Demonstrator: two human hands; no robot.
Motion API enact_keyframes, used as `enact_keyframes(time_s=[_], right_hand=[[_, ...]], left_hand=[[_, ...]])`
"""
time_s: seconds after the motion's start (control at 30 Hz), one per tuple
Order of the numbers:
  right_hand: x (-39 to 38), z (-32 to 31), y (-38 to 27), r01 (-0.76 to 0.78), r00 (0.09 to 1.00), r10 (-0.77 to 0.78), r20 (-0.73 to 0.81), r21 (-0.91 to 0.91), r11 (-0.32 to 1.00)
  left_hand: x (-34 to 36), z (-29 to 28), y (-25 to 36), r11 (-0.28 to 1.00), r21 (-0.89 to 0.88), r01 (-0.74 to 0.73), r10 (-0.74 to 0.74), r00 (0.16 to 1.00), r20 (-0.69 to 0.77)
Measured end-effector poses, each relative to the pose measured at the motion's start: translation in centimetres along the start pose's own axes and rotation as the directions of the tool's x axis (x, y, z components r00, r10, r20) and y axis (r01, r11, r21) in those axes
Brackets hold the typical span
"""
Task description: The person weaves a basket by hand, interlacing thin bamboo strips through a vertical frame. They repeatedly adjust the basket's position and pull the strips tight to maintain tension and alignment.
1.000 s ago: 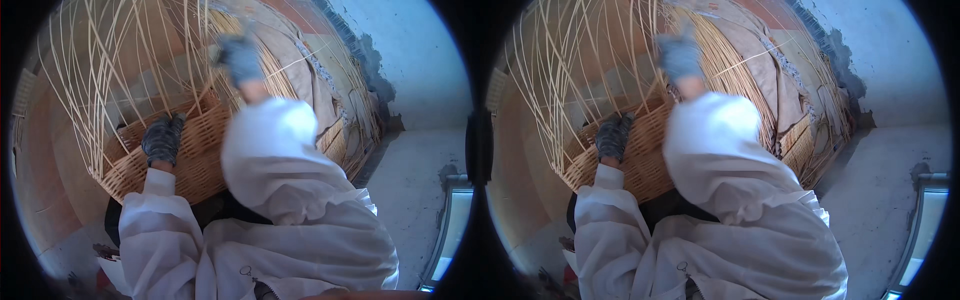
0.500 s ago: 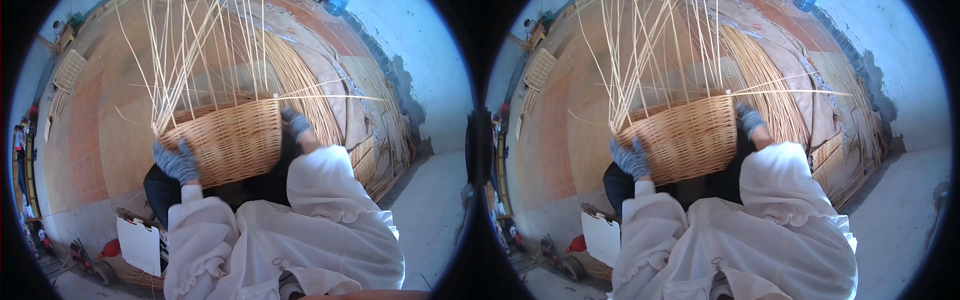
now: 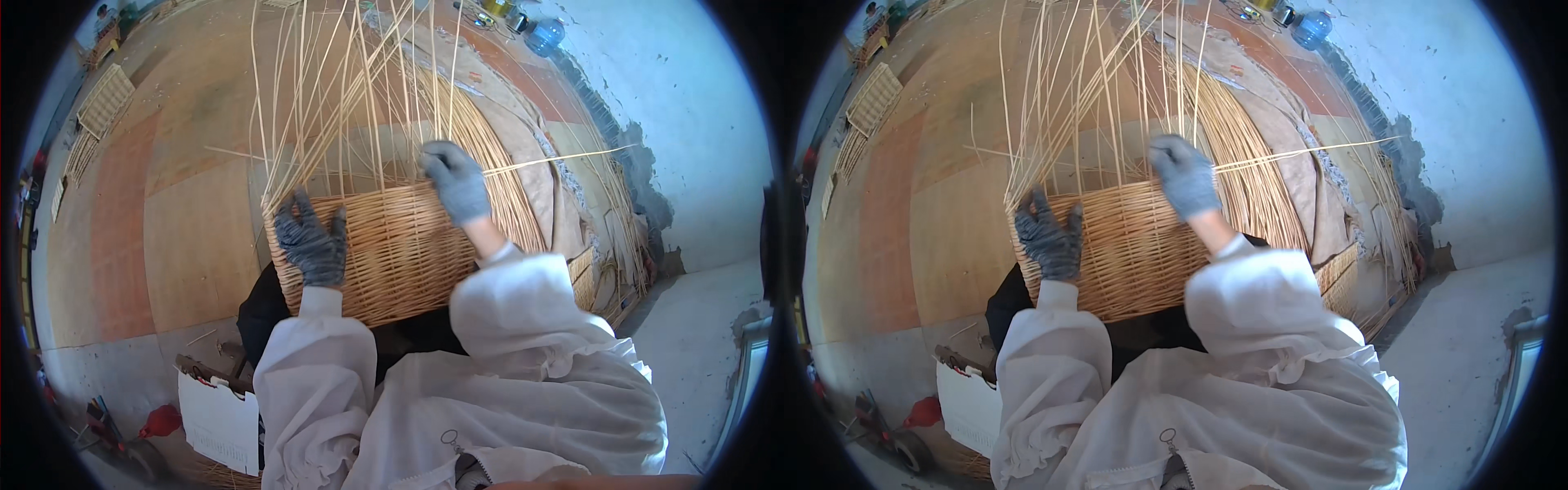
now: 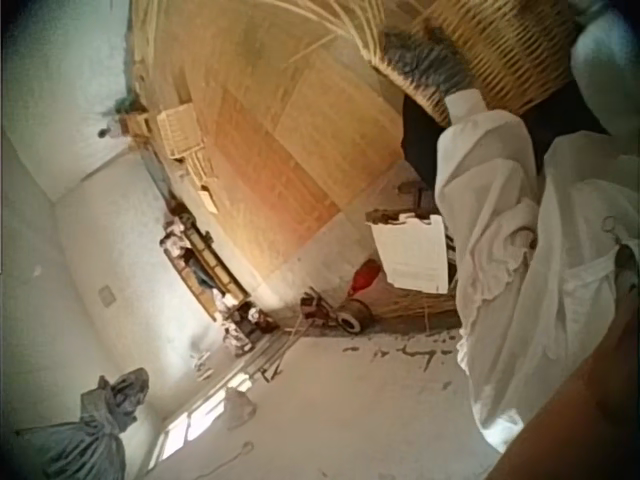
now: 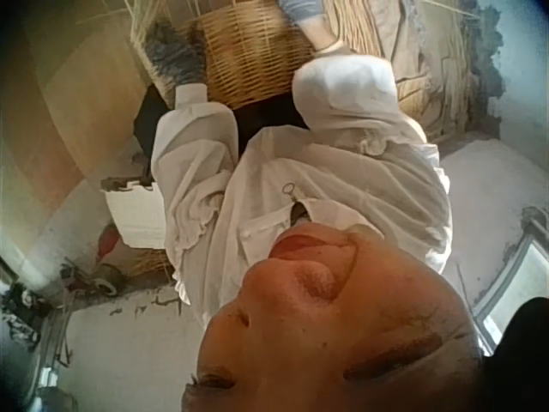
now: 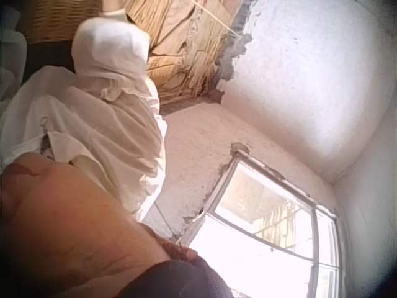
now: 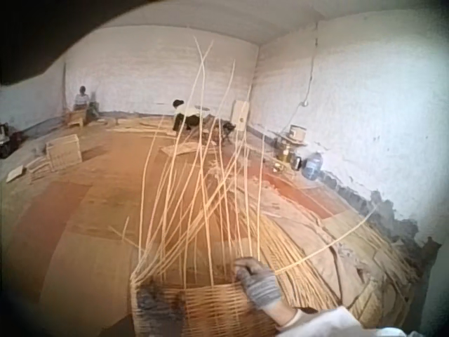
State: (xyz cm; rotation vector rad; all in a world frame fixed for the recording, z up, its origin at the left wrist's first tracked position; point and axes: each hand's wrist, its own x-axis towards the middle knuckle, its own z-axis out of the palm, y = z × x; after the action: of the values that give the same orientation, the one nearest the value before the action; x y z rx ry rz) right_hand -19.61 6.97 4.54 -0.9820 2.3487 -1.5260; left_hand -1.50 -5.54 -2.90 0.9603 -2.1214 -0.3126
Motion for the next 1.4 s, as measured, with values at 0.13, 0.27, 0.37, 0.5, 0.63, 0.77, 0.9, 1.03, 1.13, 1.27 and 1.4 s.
enact_keyframes(time_s=[0.13, 0.27, 0.37, 0.5, 0.63, 0.77, 0.9, 1.03, 1.13, 1.27, 1.4], right_hand=[[9.3, 3.9, -1.7, -0.352, 0.9, 0.293, 0.323, 0.142, 0.925], [14.1, 6.9, 0.0, -0.336, 0.941, 0.228, 0.25, 0.771, 0.541], [3.9, 5.4, 0.9, -0.276, 0.943, 0.334, 0.014, 0.596, 0.754], [-0.2, 2.9, 8.4, -0.297, 0.948, 0.233, 0.219, 0.873, 0.386], [1.1, 1.7, 6.5, -0.449, 0.853, 0.398, 0.336, 0.863, 0.233], [-0.2, 2.6, 3.8, -0.397, 0.904, 0.309, 0.297, 0.85, 0.345], [-0.1, 1.5, 6.8, -0.278, 0.96, 0.092, 0.264, 0.938, 0.209], [1.8, -2.8, 9.0, -0.413, 0.833, 0.515, 0.201, 0.846, 0.338], [3.0, -2.2, 8.4, -0.429, 0.854, 0.457, 0.248, 0.832, 0.351], [6.9, -2.5, 7.9, -0.331, 0.93, 0.284, 0.234, 0.192, 0.924], [12.7, 2.4, 5.4, 0.243, 0.966, -0.18, 0.183, -0.423, 0.873]], left_hand=[[1.6, 3.4, 1.6, 0.996, 0.061, -0.06, 0.059, 0.998, 0.028], [2.6, 1.5, 1.9, 0.993, 0.111, 0.046, -0.074, 0.963, 0.258], [1.0, 1.2, 0.7, 0.96, 0.28, 0.002, -0.087, 0.953, 0.291], [0.4, 2.2, 1.2, 0.954, 0.285, -0.098, 0.001, 0.947, 0.321], [4.4, 0.2, 3.6, 0.987, 0.099, -0.127, 0.072, 0.9, 0.43], [9.5, 2.7, 5.0, 0.908, 0.415, 0.052, -0.325, 0.714, 0.621], [8.4, 2.1, 4.6, 0.924, 0.37, -0.094, -0.139, 0.821, 0.554], [8.2, 4.4, 8.9, 0.871, -0.019, -0.492, 0.464, 0.809, 0.361], [9.1, 6.2, 8.1, 0.77, -0.07, -0.634, 0.45, 0.463, 0.764], [5.1, 6.9, 9.8, 0.803, 0.103, -0.586, 0.257, 0.497, 0.829], [2.0, 9.7, 10.3, 0.864, 0.184, -0.469, 0.29, 0.76, 0.582]])
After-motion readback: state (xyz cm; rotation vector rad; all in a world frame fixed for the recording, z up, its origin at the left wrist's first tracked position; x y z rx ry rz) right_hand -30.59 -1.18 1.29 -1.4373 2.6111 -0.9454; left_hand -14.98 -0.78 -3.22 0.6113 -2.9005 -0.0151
